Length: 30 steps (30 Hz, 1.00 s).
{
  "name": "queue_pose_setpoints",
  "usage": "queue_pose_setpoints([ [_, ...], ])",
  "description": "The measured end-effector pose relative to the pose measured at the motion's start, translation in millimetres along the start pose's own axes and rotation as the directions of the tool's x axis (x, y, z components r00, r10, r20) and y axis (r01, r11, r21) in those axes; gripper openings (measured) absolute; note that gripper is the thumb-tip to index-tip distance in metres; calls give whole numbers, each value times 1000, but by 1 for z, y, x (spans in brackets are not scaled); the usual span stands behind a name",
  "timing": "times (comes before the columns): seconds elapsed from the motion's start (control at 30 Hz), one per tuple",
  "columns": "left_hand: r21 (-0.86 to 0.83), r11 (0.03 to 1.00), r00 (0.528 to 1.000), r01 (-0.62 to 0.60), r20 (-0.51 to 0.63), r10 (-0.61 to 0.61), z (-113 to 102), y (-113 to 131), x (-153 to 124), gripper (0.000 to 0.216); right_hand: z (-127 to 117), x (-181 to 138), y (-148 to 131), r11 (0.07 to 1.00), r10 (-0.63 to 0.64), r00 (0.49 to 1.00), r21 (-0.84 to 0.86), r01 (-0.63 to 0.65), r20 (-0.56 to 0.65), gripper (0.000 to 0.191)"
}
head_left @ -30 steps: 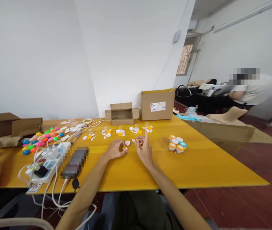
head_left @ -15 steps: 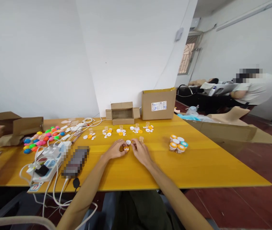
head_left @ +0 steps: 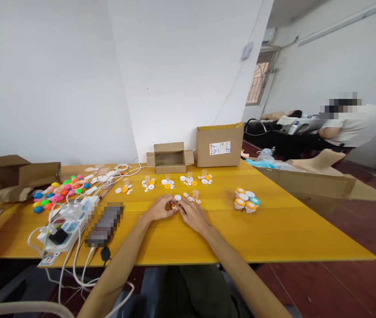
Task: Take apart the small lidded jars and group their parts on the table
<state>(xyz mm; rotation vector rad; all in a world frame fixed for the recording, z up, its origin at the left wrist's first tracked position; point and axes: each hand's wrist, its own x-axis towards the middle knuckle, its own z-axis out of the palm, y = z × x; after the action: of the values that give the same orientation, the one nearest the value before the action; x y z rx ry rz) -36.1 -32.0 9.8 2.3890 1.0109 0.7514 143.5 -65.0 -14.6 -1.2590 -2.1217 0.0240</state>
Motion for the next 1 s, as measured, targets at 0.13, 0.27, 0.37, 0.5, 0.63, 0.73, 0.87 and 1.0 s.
queue_pose_setpoints([
  [0.13,-15,1000,1000,11,5,-11,-1,1,0,9,3,-1,1,999,41,998,-15,-41,-51,18],
  [0.27,-29,999,1000,18,-2,-18,-2,3,0,10,6,1,6,985,172,962,20,-172,-213,30],
  [0.37,-24,999,1000,20,7,-20,-2,3,-1,11,7,2,10,979,203,929,74,-189,-311,36],
  [0.5,-18,1000,1000,5,8,-5,-1,0,-1,10,5,2,9,980,195,910,105,-168,-365,32],
  [0.63,-21,1000,1000,-1,3,1,1,-3,0,11,1,1,5,995,96,956,55,-84,-278,21],
  [0.73,-21,1000,1000,-6,2,7,3,-4,0,12,-1,0,2,999,-48,979,5,50,-197,21],
  [0.87,-17,1000,1000,-12,13,12,3,-5,1,12,-2,0,2,987,-162,977,-21,160,-141,24],
  [1.0,-26,999,999,-33,21,34,2,-4,1,8,0,1,3,981,-193,976,-28,191,-98,21],
])
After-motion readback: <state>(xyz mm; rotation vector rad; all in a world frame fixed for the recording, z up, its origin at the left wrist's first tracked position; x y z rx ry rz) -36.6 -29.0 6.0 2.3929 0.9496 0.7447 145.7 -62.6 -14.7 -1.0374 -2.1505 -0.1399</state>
